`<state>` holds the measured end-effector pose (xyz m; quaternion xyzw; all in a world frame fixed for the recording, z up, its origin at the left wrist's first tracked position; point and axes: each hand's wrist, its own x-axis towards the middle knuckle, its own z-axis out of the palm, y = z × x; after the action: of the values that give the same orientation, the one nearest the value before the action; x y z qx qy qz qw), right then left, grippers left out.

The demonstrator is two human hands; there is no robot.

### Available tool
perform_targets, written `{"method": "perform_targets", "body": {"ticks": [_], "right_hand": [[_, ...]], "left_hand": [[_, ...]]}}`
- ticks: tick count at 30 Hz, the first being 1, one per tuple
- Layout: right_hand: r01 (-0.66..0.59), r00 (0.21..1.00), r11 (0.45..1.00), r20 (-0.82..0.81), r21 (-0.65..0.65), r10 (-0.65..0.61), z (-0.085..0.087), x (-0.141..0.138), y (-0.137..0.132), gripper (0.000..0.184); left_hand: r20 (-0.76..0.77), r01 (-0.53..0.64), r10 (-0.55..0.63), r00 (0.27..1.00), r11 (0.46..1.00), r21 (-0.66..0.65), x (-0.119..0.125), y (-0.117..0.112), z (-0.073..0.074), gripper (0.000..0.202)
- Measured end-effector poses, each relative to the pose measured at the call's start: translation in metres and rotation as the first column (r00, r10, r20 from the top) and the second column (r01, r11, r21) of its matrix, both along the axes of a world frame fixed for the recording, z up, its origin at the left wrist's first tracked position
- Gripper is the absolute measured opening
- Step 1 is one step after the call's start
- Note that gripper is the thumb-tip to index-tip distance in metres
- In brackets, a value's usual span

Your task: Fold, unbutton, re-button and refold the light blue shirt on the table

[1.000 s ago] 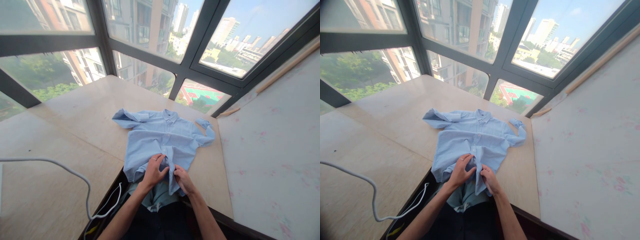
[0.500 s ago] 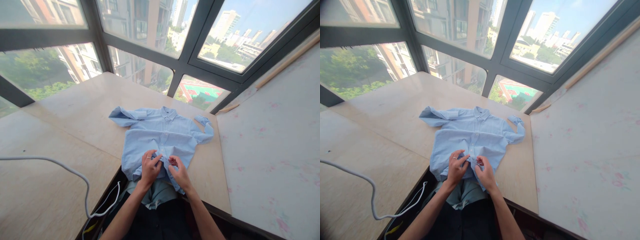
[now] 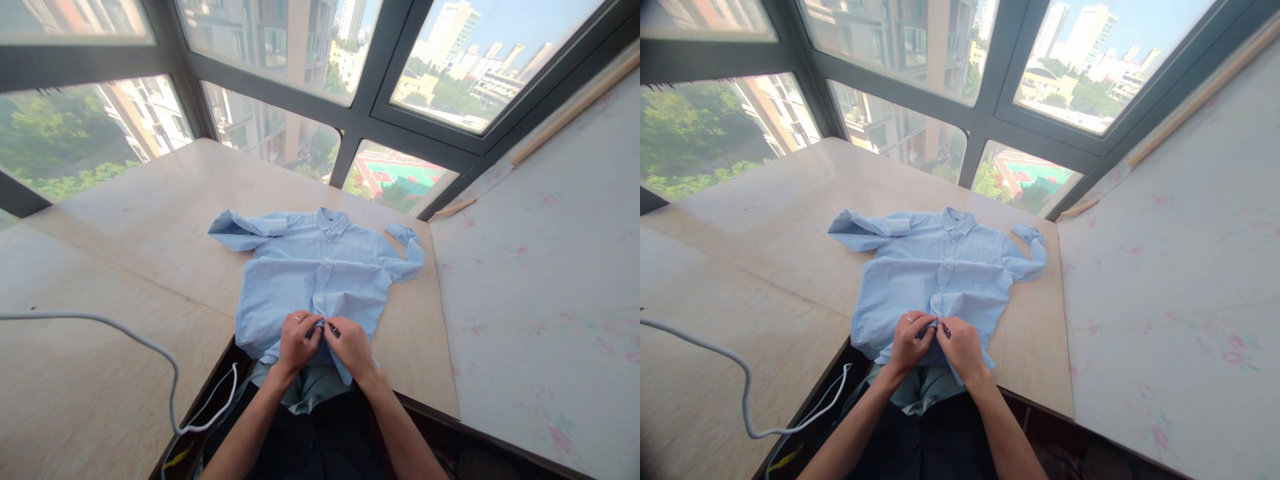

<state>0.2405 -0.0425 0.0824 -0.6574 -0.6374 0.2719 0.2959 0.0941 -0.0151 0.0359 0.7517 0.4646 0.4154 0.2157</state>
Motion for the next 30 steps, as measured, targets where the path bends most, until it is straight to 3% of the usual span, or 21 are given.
{"method": "perform_targets", "body": {"ticks": [3,8,14,18,25,30], "right_hand": [[-0.013,0.999,1.000,0.033,-0.024,0.014,0.000,-0.002,0.002,0.019],[-0.013,0.998,0.997,-0.062,-0.081,0.008,-0.001,0.000,0.005,0.022],[0.055,0.930,0.983,-0.349,-0.176,-0.114,-0.009,0.001,0.001,0.024],[0.054,0.862,0.976,-0.484,-0.212,-0.153,-0.013,0.001,0.001,0.025],[0.026,0.947,0.990,-0.313,-0.137,-0.068,-0.018,0.006,-0.001,0.019],[0.023,0.951,0.989,-0.302,-0.144,-0.066,-0.019,0.011,-0.002,0.020]], "left_hand": [[-0.021,0.026,-0.027,0.999,0.998,-0.058,0.001,0.000,0.001,0.020],[-0.112,0.057,-0.074,0.991,0.988,-0.144,0.000,0.001,0.012,0.023],[-0.268,0.143,-0.143,0.953,0.990,-0.017,-0.006,-0.003,0.031,0.029],[-0.263,0.137,-0.131,0.956,0.991,0.004,-0.007,-0.004,0.032,0.024],[-0.286,0.277,-0.279,0.916,0.960,-0.050,-0.012,0.009,0.023,0.016],[-0.309,0.276,-0.278,0.910,0.960,-0.050,-0.013,0.011,0.023,0.011]]}}
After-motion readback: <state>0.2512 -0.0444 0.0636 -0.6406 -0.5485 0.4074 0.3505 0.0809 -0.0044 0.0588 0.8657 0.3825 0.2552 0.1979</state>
